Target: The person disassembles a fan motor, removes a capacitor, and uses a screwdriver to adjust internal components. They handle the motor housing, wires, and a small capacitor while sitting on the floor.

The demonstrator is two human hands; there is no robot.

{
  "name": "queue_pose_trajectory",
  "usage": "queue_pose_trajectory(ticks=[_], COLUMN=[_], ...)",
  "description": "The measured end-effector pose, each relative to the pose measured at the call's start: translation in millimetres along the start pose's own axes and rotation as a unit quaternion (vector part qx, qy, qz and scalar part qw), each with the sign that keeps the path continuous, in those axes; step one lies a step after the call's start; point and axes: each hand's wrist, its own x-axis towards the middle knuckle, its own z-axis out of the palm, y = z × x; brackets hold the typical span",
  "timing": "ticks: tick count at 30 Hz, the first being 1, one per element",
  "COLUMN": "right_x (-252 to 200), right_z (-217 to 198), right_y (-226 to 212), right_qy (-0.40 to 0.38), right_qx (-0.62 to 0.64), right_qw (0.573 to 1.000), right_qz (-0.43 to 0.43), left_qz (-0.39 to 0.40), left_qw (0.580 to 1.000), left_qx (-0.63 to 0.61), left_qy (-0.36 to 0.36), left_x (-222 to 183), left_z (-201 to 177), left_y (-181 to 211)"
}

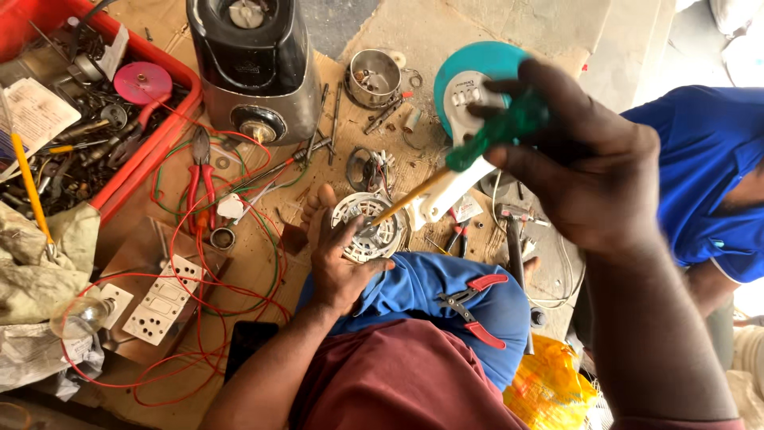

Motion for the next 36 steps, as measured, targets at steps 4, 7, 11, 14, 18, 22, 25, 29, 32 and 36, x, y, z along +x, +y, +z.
queue_pose_trajectory(ticks=[4, 7, 11, 14, 18, 22, 25, 29, 32, 36], right_x=[-4, -5, -3, -4, 11, -2, -12, -24, -23, -21], right_z=[-11, -11, 5, 21, 29, 28, 11, -6, -7, -1], right_y=[15, 16, 17, 16, 12, 18, 24, 31, 32, 34], right_qy=[-0.035, -0.016, 0.004, 0.094, 0.067, 0.028, 0.078, 0.083, 0.073, 0.075], right_qx=[0.057, 0.053, -0.005, -0.055, -0.196, -0.001, -0.03, -0.025, -0.035, 0.008], right_qw=[0.998, 0.998, 0.999, 0.993, 0.978, 1.0, 0.996, 0.996, 0.997, 0.997], right_qz=[-0.006, 0.006, -0.033, 0.046, -0.02, -0.006, 0.016, 0.012, 0.017, 0.035], left_qz=[-0.062, 0.008, -0.054, -0.121, -0.024, 0.046, 0.077, 0.053, 0.061, 0.047], left_qw=[0.998, 0.999, 0.997, 0.991, 0.997, 0.991, 0.99, 0.994, 0.992, 0.993], left_qx=[-0.011, 0.028, 0.052, 0.047, 0.075, 0.125, 0.112, 0.093, 0.107, 0.108], left_qy=[-0.017, 0.024, 0.004, -0.022, -0.012, 0.021, 0.032, 0.031, 0.026, 0.009], left_x=[-4, -9, -9, -17, 13, 3, 10, 6, 10, 7], left_z=[-3, 1, 2, 0, 0, 3, 5, 7, 8, 7], left_y=[-1, -4, -15, -10, 0, 9, 2, -3, -2, -2])
